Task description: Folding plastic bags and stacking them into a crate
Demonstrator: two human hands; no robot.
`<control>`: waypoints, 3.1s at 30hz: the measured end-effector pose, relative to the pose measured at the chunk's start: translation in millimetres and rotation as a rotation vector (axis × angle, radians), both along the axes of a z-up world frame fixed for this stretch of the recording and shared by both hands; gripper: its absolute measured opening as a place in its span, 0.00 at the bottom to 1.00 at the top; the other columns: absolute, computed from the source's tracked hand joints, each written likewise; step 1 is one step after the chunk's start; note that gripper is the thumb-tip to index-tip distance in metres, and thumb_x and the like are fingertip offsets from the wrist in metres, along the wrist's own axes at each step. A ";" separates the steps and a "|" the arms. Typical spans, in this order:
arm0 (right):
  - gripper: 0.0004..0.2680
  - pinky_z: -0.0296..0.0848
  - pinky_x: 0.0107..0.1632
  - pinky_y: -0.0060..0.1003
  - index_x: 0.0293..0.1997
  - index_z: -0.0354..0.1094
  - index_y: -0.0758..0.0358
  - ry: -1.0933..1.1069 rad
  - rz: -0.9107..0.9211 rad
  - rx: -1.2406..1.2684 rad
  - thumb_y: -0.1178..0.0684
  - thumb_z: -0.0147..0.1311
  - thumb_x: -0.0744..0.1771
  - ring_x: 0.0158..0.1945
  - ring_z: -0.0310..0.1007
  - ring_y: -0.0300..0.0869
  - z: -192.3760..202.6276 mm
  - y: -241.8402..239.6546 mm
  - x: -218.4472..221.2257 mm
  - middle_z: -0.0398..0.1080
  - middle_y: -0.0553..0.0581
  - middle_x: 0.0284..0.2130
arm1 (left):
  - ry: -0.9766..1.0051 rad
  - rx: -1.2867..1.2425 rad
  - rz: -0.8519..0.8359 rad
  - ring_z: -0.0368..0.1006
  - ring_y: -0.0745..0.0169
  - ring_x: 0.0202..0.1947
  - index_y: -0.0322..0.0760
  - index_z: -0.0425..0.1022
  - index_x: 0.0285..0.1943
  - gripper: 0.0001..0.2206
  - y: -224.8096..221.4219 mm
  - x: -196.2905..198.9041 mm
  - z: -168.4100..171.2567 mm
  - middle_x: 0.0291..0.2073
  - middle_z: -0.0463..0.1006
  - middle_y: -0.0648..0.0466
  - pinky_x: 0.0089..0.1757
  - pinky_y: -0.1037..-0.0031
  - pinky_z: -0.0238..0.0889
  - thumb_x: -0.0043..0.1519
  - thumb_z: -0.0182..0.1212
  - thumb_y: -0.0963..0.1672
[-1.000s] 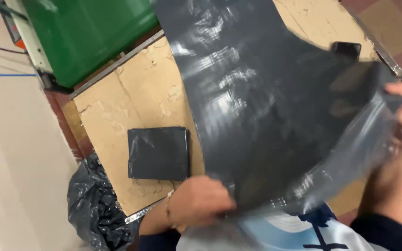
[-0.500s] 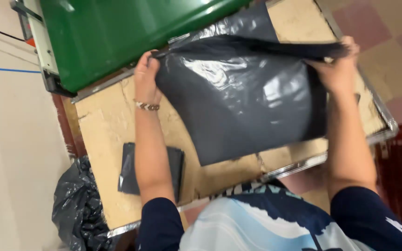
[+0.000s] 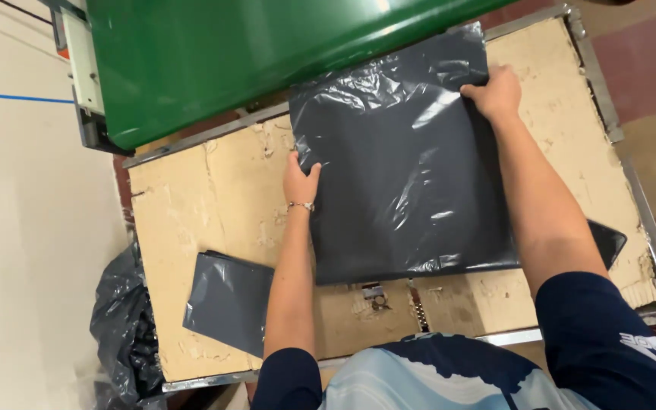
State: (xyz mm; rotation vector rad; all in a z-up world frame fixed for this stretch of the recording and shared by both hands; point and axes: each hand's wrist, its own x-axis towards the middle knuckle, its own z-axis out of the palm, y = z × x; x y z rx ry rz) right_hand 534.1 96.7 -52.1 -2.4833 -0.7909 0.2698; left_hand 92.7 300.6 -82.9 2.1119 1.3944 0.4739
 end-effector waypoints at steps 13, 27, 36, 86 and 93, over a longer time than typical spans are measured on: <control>0.28 0.70 0.53 0.48 0.58 0.65 0.59 0.289 -0.059 0.087 0.42 0.74 0.57 0.54 0.73 0.54 34.6 41.6 12.8 0.74 0.59 0.52 | 0.165 0.481 -0.721 0.50 0.53 0.77 0.46 0.68 0.71 0.32 -175.4 78.0 66.5 0.73 0.63 0.56 0.65 0.38 0.49 0.60 0.58 0.59; 0.07 0.68 0.63 0.42 0.52 0.74 0.66 0.087 0.348 0.717 0.62 0.64 0.69 0.58 0.74 0.50 131.7 -70.0 -99.8 0.75 0.63 0.52 | -0.737 -1.314 -0.046 0.72 0.45 0.63 0.39 0.66 0.68 0.55 -67.1 62.7 13.2 0.67 0.72 0.44 0.60 0.56 0.55 0.47 0.16 0.73; 0.03 0.63 0.71 0.51 0.40 0.77 0.52 -0.127 0.505 0.390 0.57 0.60 0.69 0.70 0.69 0.59 87.8 -258.1 -203.1 0.76 0.55 0.54 | -0.985 -1.834 -0.080 0.76 0.40 0.56 0.37 0.80 0.56 0.34 -12.2 -52.2 -26.0 0.51 0.81 0.42 0.61 0.47 0.62 0.61 0.49 0.64; 0.06 0.82 0.40 0.42 0.51 0.65 0.59 1.200 -0.712 0.812 0.51 0.53 0.72 0.40 0.79 0.48 32.9 -296.3 -355.7 0.67 0.56 0.43 | 0.246 0.158 -0.493 0.71 0.47 0.52 0.48 0.70 0.51 0.21 -223.8 86.7 39.7 0.47 0.73 0.53 0.42 0.50 0.69 0.58 0.61 0.58; 0.08 0.73 0.51 0.32 0.38 0.66 0.54 0.808 -0.298 0.908 0.66 0.59 0.68 0.41 0.74 0.41 -16.3 -301.3 -363.0 0.64 0.49 0.38 | -0.530 0.971 -0.479 0.72 0.56 0.37 0.43 0.68 0.44 0.12 -273.1 -44.6 105.8 0.47 0.69 0.53 0.30 0.67 0.65 0.69 0.43 0.50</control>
